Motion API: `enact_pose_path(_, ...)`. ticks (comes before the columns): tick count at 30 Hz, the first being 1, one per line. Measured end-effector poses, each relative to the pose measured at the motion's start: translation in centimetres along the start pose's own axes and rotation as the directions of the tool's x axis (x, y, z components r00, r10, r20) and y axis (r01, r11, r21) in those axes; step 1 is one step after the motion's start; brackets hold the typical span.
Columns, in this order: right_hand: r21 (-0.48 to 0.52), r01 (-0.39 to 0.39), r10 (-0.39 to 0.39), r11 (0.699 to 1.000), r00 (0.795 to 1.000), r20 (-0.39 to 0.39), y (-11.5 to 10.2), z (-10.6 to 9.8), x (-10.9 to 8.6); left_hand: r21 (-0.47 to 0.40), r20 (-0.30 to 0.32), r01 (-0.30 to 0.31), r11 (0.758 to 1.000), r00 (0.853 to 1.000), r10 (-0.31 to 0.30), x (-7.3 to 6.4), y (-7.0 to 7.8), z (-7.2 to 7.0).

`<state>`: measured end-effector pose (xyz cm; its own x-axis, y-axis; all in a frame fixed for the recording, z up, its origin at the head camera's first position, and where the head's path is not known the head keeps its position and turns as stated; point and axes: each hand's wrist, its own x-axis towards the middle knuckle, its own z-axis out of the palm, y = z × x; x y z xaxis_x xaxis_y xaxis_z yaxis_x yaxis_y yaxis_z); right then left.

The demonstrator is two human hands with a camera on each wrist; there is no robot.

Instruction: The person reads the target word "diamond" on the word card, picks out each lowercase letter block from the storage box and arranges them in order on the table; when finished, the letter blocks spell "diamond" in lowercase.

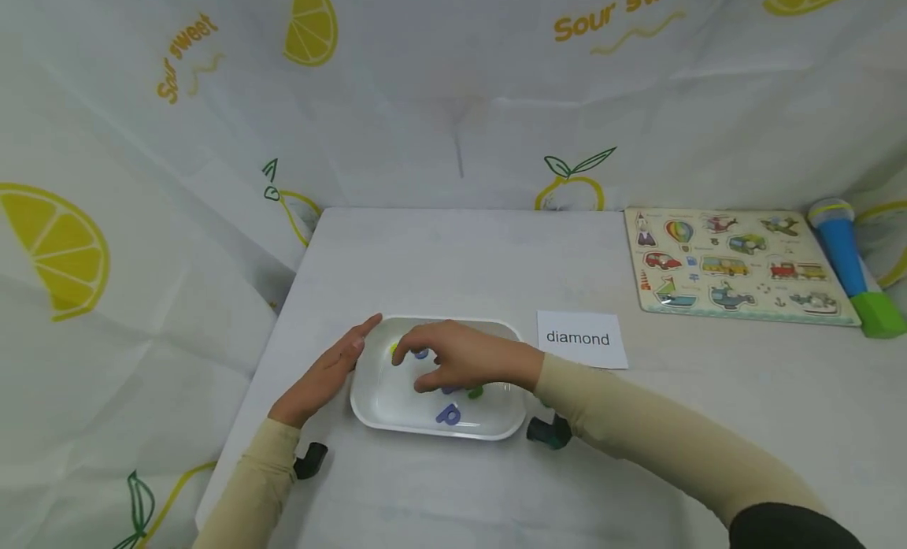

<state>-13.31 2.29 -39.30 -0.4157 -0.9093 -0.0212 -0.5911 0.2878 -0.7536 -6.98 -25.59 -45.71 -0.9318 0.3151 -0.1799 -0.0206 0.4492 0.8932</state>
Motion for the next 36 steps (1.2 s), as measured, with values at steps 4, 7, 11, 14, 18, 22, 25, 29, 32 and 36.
enact_pose_path(4,-0.040,-0.050,0.051,0.998,0.998,0.042,0.7,0.8,2.6,0.006,0.084,0.003,1.000,0.996,-0.003,-0.2,0.1,-0.6)
enact_pose_path(7,-0.064,-0.063,0.068,0.996,0.995,0.075,1.2,1.3,4.1,0.041,0.143,-0.055,0.998,0.989,0.048,-0.2,-0.1,-1.0)
enact_pose_path(11,-0.144,-0.043,0.059,0.989,0.993,0.106,1.9,2.0,5.4,0.080,0.197,-0.112,0.990,0.976,0.094,-0.2,-0.2,-1.3)
enact_pose_path(14,-0.191,-0.024,0.043,0.981,0.994,0.099,2.2,2.5,5.9,0.162,0.205,-0.124,0.979,0.975,0.090,-0.4,0.0,-1.2)
enact_pose_path(18,-0.235,-0.005,0.024,0.972,0.997,0.076,2.5,2.9,6.4,0.273,0.198,-0.143,0.951,0.976,0.090,-0.3,0.2,-1.1)
enact_pose_path(22,-0.314,0.024,-0.007,0.949,0.998,0.058,3.0,3.4,6.8,0.308,0.198,-0.153,0.939,0.976,0.093,-0.3,0.3,-1.0)
enact_pose_path(25,-0.384,0.054,-0.048,0.922,0.999,0.026,3.6,4.0,7.1,0.322,0.198,-0.159,0.933,0.975,0.098,-0.3,0.4,-1.1)
enact_pose_path(29,-0.471,0.109,-0.137,0.875,0.990,-0.026,4.3,4.8,7.3,0.332,0.197,-0.161,0.930,0.975,0.099,-0.3,0.3,-1.1)
enact_pose_path(32,-0.505,0.157,-0.204,0.849,0.978,-0.039,4.5,5.2,7.3,0.328,0.195,-0.147,0.933,0.977,0.086,-0.3,0.1,-1.0)
enact_pose_path(36,-0.484,0.226,-0.248,0.846,0.968,0.018,4.4,5.5,7.3,0.330,0.184,-0.118,0.937,0.981,0.059,-0.5,-0.1,-0.9)
